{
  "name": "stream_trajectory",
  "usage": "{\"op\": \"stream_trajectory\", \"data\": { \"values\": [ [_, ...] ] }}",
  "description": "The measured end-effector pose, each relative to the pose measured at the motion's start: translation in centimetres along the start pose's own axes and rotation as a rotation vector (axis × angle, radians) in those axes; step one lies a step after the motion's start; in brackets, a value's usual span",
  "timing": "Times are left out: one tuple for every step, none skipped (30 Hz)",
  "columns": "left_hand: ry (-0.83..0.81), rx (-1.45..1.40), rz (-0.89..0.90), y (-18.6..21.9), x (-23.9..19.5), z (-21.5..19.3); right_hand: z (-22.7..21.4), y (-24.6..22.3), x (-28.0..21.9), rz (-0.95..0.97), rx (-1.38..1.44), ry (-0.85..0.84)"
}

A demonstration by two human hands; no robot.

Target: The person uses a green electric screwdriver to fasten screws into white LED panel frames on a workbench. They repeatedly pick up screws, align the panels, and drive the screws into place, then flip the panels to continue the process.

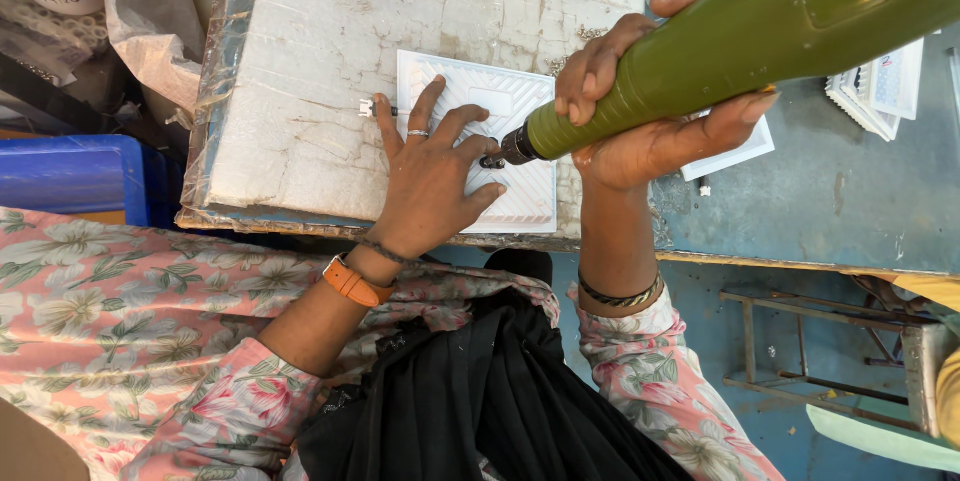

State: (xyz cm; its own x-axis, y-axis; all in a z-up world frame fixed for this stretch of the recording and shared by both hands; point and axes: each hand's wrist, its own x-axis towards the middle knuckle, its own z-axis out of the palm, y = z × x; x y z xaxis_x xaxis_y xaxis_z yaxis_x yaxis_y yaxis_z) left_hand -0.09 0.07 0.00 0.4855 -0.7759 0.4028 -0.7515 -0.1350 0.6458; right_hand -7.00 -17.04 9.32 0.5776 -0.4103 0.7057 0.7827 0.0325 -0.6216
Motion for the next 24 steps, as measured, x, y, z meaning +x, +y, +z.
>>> {"op": "stream_trajectory", "data": {
  "values": [
    [0.003,-0.003,-0.001,-0.1,0.0,0.0,0.0,0.2,-0.1,0.001,-0.003,-0.003],
    [0.006,-0.006,-0.001,-0.1,-0.1,0.0,0.0,0.3,-0.1,0.002,-0.005,-0.005],
    [0.009,-0.009,0.001,0.0,-0.1,0.0,0.1,0.3,-0.1,0.010,-0.005,-0.006],
    [0.007,-0.014,-0.005,0.1,-0.2,0.0,0.1,0.3,-0.2,0.022,-0.007,0.000],
    [0.008,-0.017,-0.005,0.1,-0.1,0.0,0.1,0.2,-0.1,0.030,-0.009,0.003],
    [0.010,-0.021,-0.006,0.2,-0.1,-0.1,0.2,0.1,-0.1,0.042,-0.012,0.014],
    [0.017,-0.020,-0.005,0.1,0.0,0.0,0.2,0.0,-0.1,0.047,-0.008,0.013],
    [0.023,-0.018,-0.004,0.1,0.0,0.1,0.3,0.0,-0.1,0.052,-0.004,0.011],
    [0.027,-0.016,-0.006,0.0,-0.1,0.1,0.4,0.0,-0.2,0.051,0.007,0.002],
    [0.035,-0.012,-0.011,0.0,-0.2,0.3,0.5,0.1,-0.2,0.052,0.010,-0.004],
    [0.040,-0.010,-0.013,-0.1,-0.2,0.4,0.6,0.1,-0.3,0.050,0.012,-0.008],
    [0.044,-0.007,-0.014,-0.1,-0.2,0.6,0.6,0.1,-0.2,0.051,0.005,-0.008],
    [0.049,-0.013,-0.019,-0.1,-0.2,0.7,0.5,-0.1,0.1,0.059,0.005,-0.017],
    [0.053,-0.018,-0.023,0.0,-0.2,0.8,0.5,-0.3,0.4,0.066,0.005,-0.026],
    [0.058,-0.023,-0.026,0.0,-0.1,0.8,0.4,-0.5,0.8,0.084,0.013,-0.046],
    [0.063,-0.027,-0.023,0.0,0.1,0.8,0.2,-0.8,1.3,0.089,0.006,-0.053],
    [0.067,-0.031,-0.024,0.0,0.0,0.7,0.1,-1.2,1.8,0.097,0.001,-0.060],
    [0.071,-0.034,-0.024,0.1,0.0,0.6,-0.3,-1.8,2.4,0.092,-0.021,-0.055],
    [0.128,-0.044,0.000,0.2,-0.2,0.5,-0.8,-2.4,2.9,0.094,-0.041,-0.044],
    [0.184,-0.055,0.025,0.3,-0.6,0.2,-1.4,-3.1,3.5,0.096,-0.062,-0.033],
    [0.241,-0.066,0.053,0.6,-0.9,0.0,-2.2,-4.0,4.2,0.100,-0.082,-0.018],
    [0.287,-0.049,0.041,0.8,-1.4,-0.4,-2.7,-4.5,4.3,0.110,-0.128,-0.003],
    [0.334,-0.034,0.030,0.8,-1.9,-0.9,-3.1,-4.8,4.5,0.108,-0.173,0.016],
    [0.382,-0.020,0.019,0.7,-2.4,-1.5,-3.4,-5.0,4.2,0.111,-0.245,0.035]
  ]
}}
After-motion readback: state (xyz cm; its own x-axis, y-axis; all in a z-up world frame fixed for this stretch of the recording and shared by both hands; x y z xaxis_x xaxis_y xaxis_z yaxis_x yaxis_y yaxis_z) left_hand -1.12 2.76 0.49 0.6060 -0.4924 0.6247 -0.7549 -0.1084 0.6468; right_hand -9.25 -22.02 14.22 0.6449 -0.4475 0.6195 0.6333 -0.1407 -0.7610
